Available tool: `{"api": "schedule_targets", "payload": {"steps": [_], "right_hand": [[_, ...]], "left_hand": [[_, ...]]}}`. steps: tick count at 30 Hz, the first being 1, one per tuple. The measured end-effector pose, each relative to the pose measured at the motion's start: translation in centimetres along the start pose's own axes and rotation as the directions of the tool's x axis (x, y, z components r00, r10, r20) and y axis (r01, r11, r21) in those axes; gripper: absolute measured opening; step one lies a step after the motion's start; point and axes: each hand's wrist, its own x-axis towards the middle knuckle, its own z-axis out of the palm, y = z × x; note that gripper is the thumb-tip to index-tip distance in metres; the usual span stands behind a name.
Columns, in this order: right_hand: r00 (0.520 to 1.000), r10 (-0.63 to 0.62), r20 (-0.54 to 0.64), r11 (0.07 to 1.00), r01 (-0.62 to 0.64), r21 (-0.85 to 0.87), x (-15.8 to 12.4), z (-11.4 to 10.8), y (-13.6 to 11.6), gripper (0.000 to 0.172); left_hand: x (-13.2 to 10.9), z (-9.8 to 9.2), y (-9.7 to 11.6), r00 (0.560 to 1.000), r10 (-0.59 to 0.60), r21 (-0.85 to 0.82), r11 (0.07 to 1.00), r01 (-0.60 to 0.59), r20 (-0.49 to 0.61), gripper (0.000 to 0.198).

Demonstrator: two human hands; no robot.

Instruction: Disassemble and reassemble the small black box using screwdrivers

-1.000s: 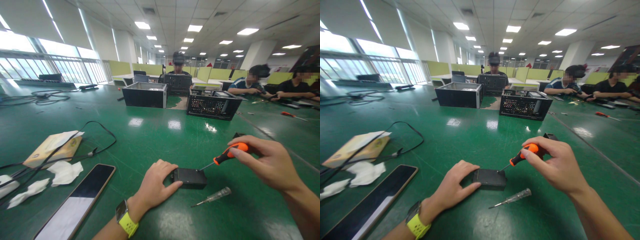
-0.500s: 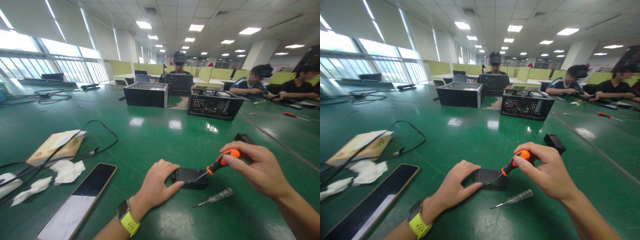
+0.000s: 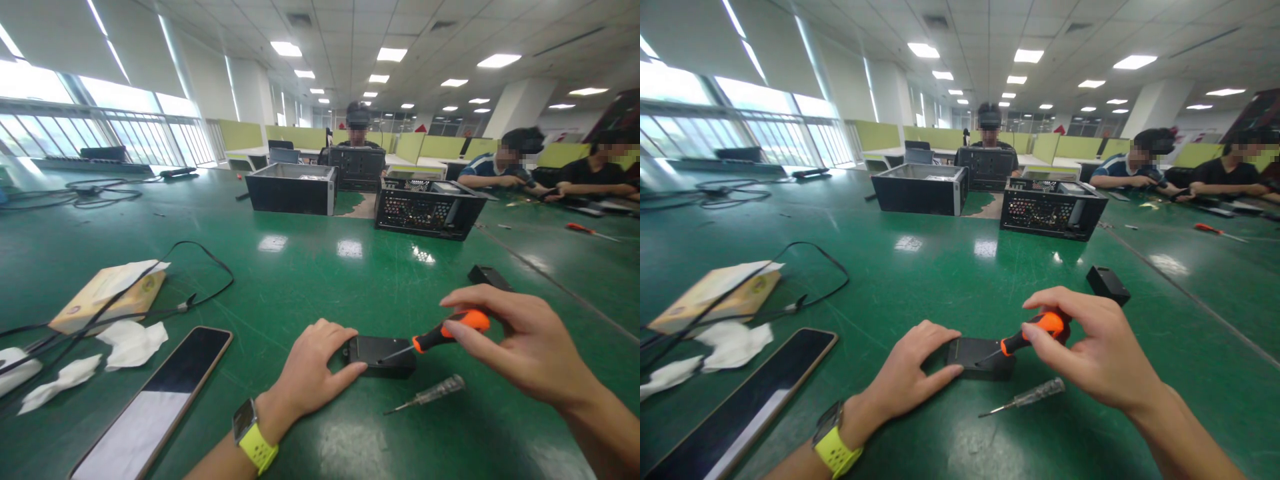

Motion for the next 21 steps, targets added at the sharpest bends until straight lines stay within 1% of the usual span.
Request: {"api": "schedule_targets", "payload": {"steps": [2,4,6,8,9,11,12,14,15,17,19,20,21], "right_hand": [[0.999,-0.032,0.031,0.999,0.032,-0.006,0.0,-0.2,-0.4,0.01],[0.999,-0.012,0.043,1.0,0.012,-0.01,-0.2,-0.4,-0.1,0.015],[0.997,0.078,-0.023,0.996,-0.078,-0.036,-0.8,-0.4,1.2,0.018],[0.97,0.216,-0.113,0.973,-0.223,-0.054,-2.0,0.1,3.3,0.022],[0.951,0.282,-0.126,0.955,-0.29,-0.055,-2.8,0.5,4.5,0.026],[0.928,0.369,-0.061,0.927,-0.372,-0.056,-4.8,1.6,7.0,0.031],[0.921,0.39,-0.001,0.919,-0.389,-0.055,-5.7,2.1,8.0,0.033],[0.912,0.392,0.124,0.92,-0.389,-0.048,-7.2,2.8,9.4,0.033],[0.909,0.382,0.165,0.924,-0.38,-0.048,-7.7,2.9,9.6,0.033],[0.917,0.346,0.2,0.938,-0.341,-0.062,-8.2,2.7,9.3,0.031],[0.928,0.283,0.243,0.959,-0.274,-0.068,-8.2,2.2,8.1,0.025],[0.922,0.242,0.302,0.97,-0.235,-0.059,-8.2,1.9,7.4,0.023],[0.903,0.204,0.378,0.978,-0.202,-0.045,-8.1,1.8,6.6,0.021]], "left_hand": [[0.0,0.0,0.0,1.0,-0.003,-0.003,1.0,0.003,0.006,0.036],[0.0,0.0,0.0,1.0,-0.005,-0.002,1.0,0.005,0.011,0.035],[0.0,0.0,0.1,1.0,-0.003,0.001,1.0,0.003,0.01,0.036],[0.0,0.0,0.3,1.0,0.006,0.001,1.0,-0.006,0.001,0.039],[0.0,0.0,0.3,1.0,0.012,-0.001,1.0,-0.012,-0.003,0.04],[0.0,0.1,0.4,1.0,0.021,-0.01,1.0,-0.021,-0.012,0.038],[0.0,0.1,0.5,1.0,0.024,-0.016,1.0,-0.024,-0.014,0.035],[0.0,0.2,0.4,0.999,0.026,-0.027,0.999,-0.026,-0.021,0.031],[0.0,0.2,0.3,0.999,0.027,-0.031,0.999,-0.028,-0.023,0.03],[0.0,0.2,0.2,0.999,0.037,-0.031,0.999,-0.038,-0.025,0.03],[0.0,0.1,0.1,0.999,0.048,-0.023,0.999,-0.048,-0.022,0.03],[0.0,0.0,0.0,0.998,0.053,-0.018,0.998,-0.053,-0.016,0.03],[0.0,-0.1,0.0,0.998,0.056,-0.015,0.998,-0.056,-0.011,0.03]]}}
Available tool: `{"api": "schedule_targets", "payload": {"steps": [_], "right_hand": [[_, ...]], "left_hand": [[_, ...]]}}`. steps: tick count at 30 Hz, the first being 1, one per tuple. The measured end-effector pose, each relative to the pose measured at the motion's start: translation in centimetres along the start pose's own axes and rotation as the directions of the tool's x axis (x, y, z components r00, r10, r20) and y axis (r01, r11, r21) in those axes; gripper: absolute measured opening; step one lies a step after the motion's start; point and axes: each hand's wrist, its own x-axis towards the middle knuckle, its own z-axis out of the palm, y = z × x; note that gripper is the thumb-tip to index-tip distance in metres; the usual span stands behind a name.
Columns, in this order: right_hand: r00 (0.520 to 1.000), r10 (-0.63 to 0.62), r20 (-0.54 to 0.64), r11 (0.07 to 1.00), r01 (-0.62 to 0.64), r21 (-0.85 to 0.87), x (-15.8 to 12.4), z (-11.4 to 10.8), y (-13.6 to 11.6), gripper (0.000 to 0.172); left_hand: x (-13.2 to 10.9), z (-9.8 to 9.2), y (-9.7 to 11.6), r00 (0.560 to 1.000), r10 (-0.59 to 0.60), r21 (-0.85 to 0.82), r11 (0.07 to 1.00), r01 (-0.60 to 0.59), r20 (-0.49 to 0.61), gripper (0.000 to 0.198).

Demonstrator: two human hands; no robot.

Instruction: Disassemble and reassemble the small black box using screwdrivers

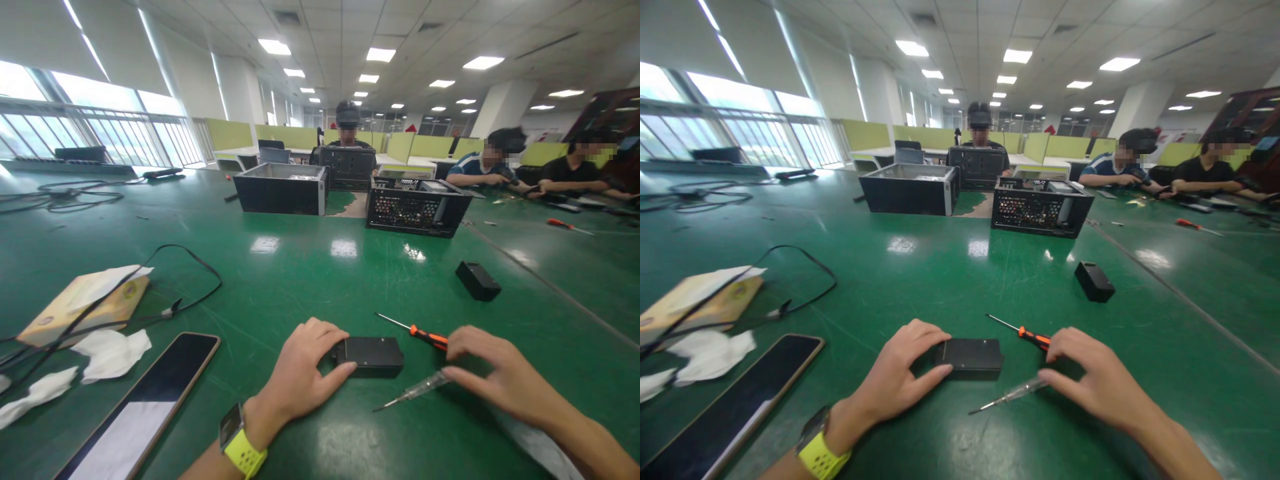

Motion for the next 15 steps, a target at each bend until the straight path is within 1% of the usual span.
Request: {"api": "schedule_targets", "payload": {"steps": [1,3,4,6,8,11,15], "right_hand": [[0.996,-0.025,0.083,1.0,0.025,0.001,-0.1,0.0,-0.7,0.02],[0.973,-0.04,0.227,0.999,0.042,-0.007,-0.1,0.1,-1.8,0.018],[0.961,-0.036,0.273,0.999,0.04,-0.009,0.0,0.2,-2.1,0.016],[0.945,-0.036,0.325,0.999,0.029,0.025,0.0,0.2,-2.3,0.013],[0.941,-0.034,0.335,0.995,-0.001,0.104,0.0,-0.1,-1.9,0.019],[0.96,0.006,0.281,0.979,-0.062,0.192,-0.4,-0.9,-1.0,0.024],[0.97,0.017,0.241,0.983,-0.06,0.172,-0.8,-1.4,0.2,0.025]], "left_hand": [[0.0,-0.1,0.0,1.0,0.002,0.002,1.0,-0.002,0.003,0.03],[0.0,-0.1,0.1,1.0,0.004,0.003,1.0,-0.004,0.002,0.029],[0.0,-0.1,0.1,1.0,0.002,0.005,1.0,-0.002,-0.004,0.028],[0.1,-0.1,0.1,1.0,0.001,0.008,1.0,-0.001,-0.015,0.028],[0.1,-0.1,0.1,1.0,0.0,0.006,1.0,0.0,-0.02,0.028],[0.2,-0.1,0.0,1.0,0.005,0.0,1.0,-0.005,-0.023,0.026],[0.2,-0.1,-0.1,1.0,0.008,0.0,1.0,-0.008,-0.028,0.026]]}}
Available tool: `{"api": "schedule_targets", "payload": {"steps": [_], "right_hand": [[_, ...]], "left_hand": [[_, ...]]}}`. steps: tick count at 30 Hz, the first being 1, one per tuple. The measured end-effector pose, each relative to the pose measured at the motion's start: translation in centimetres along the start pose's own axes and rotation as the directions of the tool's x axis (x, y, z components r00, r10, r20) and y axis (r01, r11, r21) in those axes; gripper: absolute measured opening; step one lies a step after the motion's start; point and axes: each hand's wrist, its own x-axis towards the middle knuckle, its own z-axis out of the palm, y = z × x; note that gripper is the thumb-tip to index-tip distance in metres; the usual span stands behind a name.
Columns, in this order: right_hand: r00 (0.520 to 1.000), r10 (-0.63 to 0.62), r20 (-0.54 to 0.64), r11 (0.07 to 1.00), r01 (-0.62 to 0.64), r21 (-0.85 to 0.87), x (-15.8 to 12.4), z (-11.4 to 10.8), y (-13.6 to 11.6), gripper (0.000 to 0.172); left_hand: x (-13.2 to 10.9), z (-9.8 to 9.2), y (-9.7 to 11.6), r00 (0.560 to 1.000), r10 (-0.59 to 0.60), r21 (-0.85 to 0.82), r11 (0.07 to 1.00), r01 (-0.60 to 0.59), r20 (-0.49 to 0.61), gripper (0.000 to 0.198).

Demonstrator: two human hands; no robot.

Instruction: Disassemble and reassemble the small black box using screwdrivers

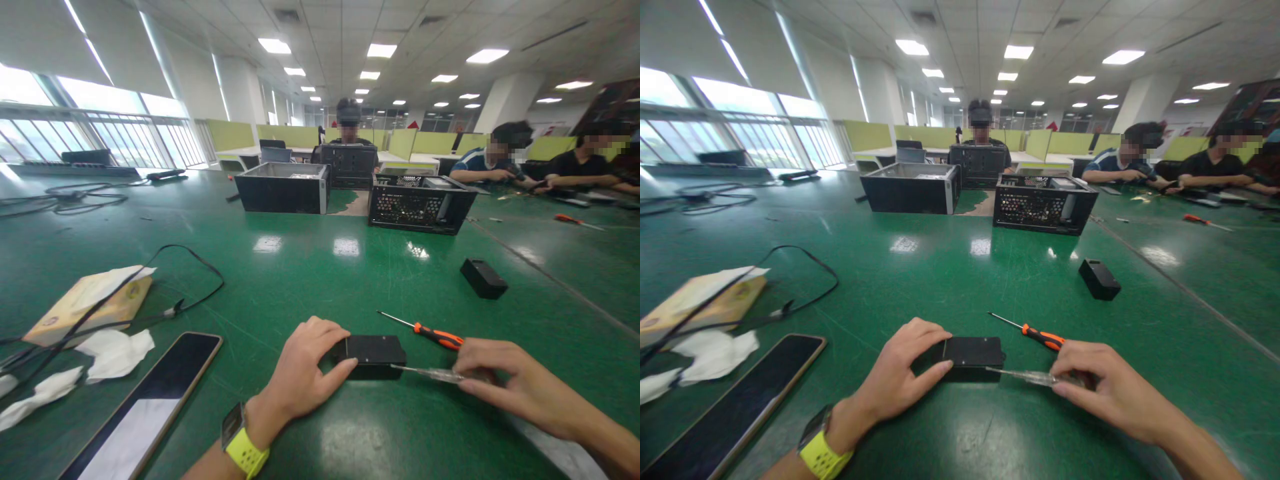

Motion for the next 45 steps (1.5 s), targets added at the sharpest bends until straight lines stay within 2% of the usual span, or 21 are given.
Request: {"api": "schedule_targets", "payload": {"steps": [9,18,27,36,41,45], "right_hand": [[0.995,-0.048,-0.091,0.999,0.046,-0.025,-0.1,-0.1,0.3,0.023],[0.996,-0.016,-0.087,1.0,0.016,0.001,-0.2,-0.8,0.2,0.029],[0.985,-0.023,-0.172,0.998,0.013,-0.059,-0.2,-0.4,0.3,0.029],[0.988,0.053,-0.146,0.997,-0.06,-0.039,-0.2,-0.6,0.5,0.029],[0.972,0.039,-0.234,0.998,-0.048,-0.033,0.5,0.5,0.1,0.028],[0.958,-0.006,-0.287,1.0,0.008,0.004,1.3,2.1,-0.2,0.026]], "left_hand": [[0.0,0.0,0.3,1.0,0.003,-0.005,1.0,-0.003,0.003,0.026],[-0.2,0.0,0.2,1.0,0.012,-0.003,1.0,-0.012,0.013,0.027],[-0.1,-0.2,0.1,0.999,0.016,-0.024,1.0,-0.015,0.038,0.027],[-0.1,0.1,0.1,1.0,0.002,-0.025,1.0,-0.001,0.019,0.027],[-0.2,0.1,0.1,1.0,0.0,-0.029,1.0,0.001,0.018,0.027],[-0.2,-0.1,0.0,1.0,-0.002,-0.034,0.999,0.003,0.016,0.026]]}}
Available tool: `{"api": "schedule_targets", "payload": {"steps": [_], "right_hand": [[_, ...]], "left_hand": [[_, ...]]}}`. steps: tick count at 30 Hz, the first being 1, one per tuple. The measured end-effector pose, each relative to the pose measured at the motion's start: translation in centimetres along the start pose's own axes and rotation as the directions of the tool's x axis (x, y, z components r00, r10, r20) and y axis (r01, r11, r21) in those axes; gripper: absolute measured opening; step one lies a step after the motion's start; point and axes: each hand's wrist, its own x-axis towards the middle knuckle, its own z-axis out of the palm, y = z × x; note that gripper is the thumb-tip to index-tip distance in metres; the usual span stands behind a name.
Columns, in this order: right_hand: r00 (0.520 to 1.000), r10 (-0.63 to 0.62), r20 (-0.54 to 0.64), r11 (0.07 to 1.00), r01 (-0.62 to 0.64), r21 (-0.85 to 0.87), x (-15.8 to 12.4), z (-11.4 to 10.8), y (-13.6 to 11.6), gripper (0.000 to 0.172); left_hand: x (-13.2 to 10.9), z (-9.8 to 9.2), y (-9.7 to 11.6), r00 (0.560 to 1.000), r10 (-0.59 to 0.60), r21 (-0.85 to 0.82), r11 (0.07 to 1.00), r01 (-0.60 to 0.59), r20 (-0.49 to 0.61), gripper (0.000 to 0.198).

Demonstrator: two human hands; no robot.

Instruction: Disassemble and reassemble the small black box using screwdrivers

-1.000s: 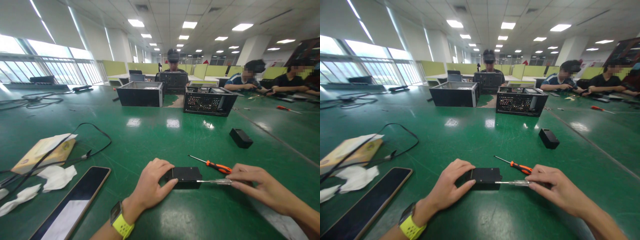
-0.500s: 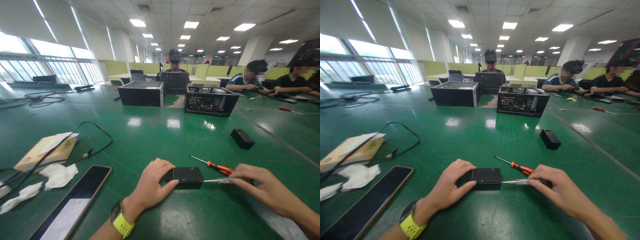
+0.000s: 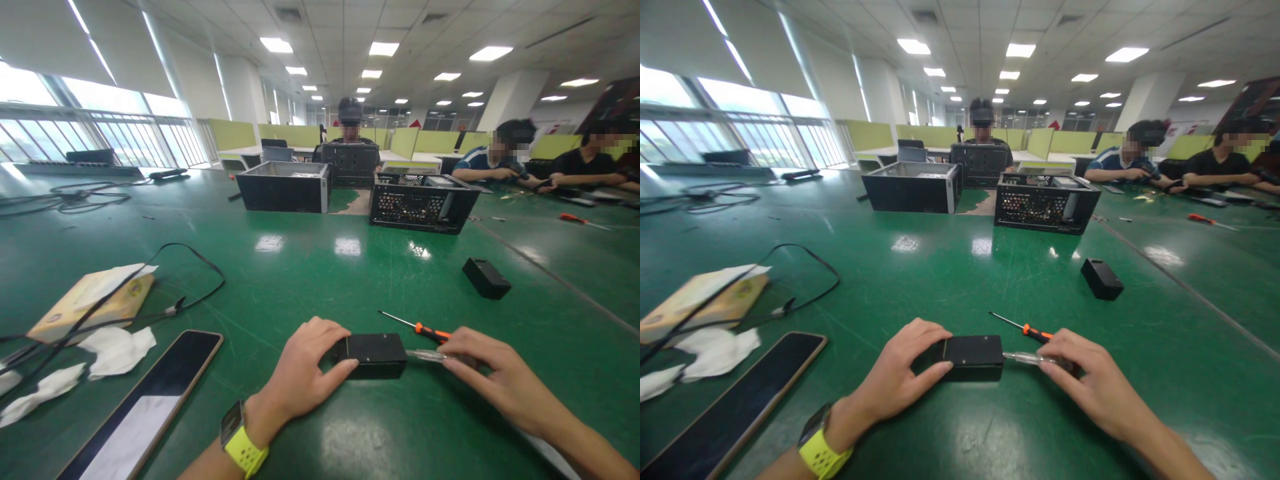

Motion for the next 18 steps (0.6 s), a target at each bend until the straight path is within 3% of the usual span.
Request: {"api": "schedule_targets", "payload": {"steps": [4,13,15,18], "right_hand": [[0.997,-0.022,-0.071,0.999,0.024,0.033,0.1,0.9,-0.1,0.025],[0.978,-0.105,-0.182,0.992,0.116,0.05,-0.1,0.7,-0.5,0.021],[0.98,-0.109,-0.167,0.993,0.114,0.023,0.1,1.3,-0.6,0.02],[0.993,-0.112,-0.034,0.993,0.111,-0.043,0.5,2.5,-1.0,0.02]], "left_hand": [[0.1,-0.2,0.1,1.0,0.0,-0.001,1.0,0.0,0.016,0.026],[0.1,-0.2,0.1,0.999,0.001,-0.013,1.0,0.0,0.046,0.034],[0.1,-0.1,0.1,0.999,-0.002,-0.011,1.0,0.002,0.048,0.039],[0.1,0.0,0.1,0.998,-0.01,-0.013,1.0,0.011,0.055,0.034]]}}
